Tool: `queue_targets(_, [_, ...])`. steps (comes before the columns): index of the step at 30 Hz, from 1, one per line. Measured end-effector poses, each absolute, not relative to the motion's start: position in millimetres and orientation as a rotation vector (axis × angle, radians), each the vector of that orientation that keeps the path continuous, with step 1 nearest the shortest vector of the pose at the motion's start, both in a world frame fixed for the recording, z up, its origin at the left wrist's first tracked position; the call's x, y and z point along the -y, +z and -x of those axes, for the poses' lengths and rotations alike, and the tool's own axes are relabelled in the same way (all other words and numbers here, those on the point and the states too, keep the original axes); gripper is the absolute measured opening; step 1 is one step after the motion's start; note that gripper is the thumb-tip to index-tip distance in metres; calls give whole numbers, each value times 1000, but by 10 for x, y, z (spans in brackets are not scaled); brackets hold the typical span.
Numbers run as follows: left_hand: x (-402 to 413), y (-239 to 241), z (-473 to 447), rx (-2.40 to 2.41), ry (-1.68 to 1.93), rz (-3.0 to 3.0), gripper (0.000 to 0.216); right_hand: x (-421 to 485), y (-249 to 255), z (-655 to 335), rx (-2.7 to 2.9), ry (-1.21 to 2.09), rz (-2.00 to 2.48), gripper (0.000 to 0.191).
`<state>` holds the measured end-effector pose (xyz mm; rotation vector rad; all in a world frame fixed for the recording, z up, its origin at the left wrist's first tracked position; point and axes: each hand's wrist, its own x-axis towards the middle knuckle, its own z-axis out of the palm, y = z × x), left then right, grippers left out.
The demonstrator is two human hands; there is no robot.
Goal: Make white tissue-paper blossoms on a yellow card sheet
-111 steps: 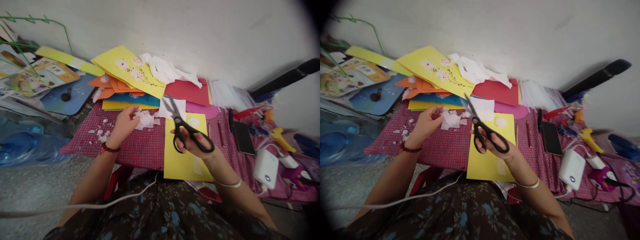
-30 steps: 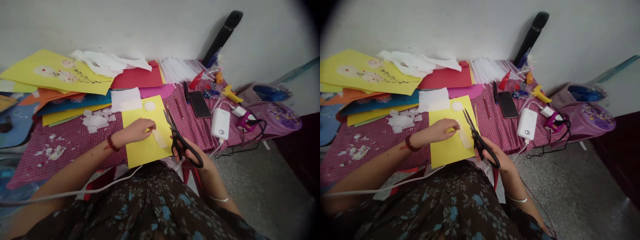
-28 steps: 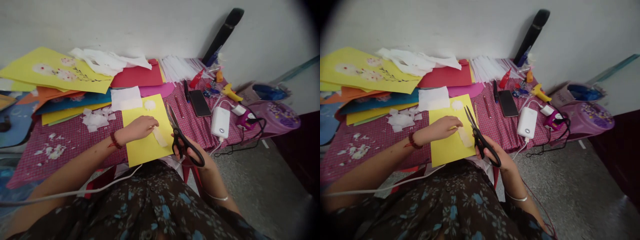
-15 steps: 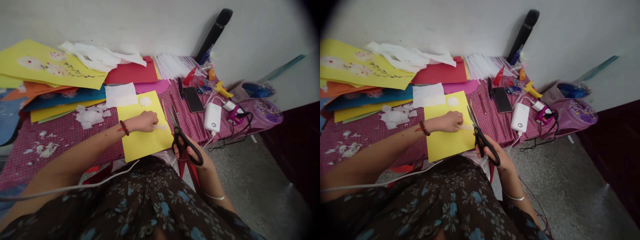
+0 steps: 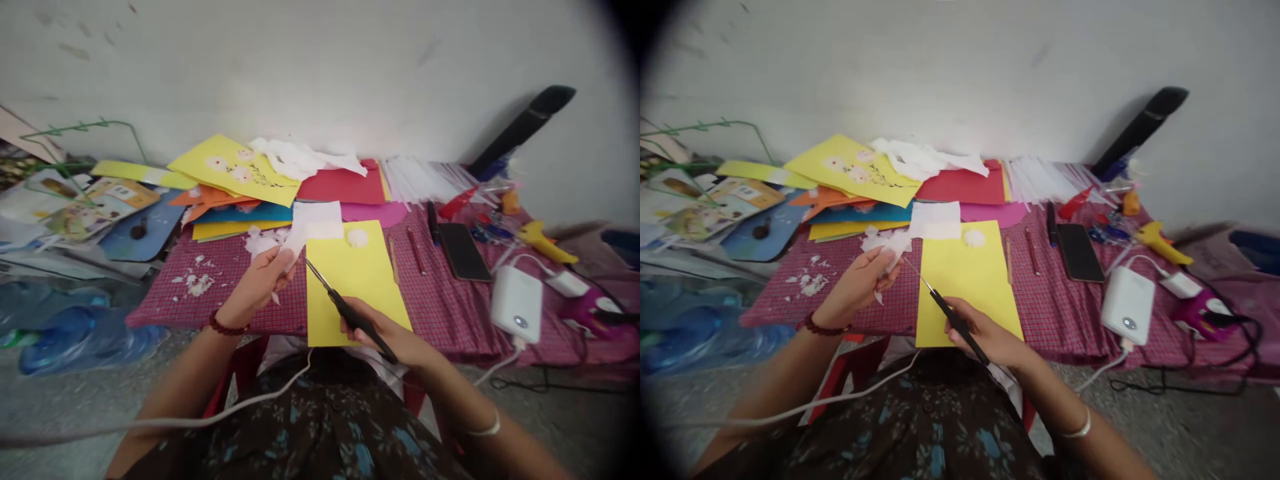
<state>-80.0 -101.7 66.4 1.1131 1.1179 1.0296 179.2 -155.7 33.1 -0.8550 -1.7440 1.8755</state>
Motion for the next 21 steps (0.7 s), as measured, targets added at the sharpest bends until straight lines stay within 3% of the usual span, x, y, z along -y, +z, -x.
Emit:
queue_targets(13, [794,454,1310,-1260,982,-1125,24,976,351,-1095,1615,2061,844,70])
queue_targets(21, [620,404,1431,-1247,957,-1078,27,813,280,-981,1491,2065,1030,56])
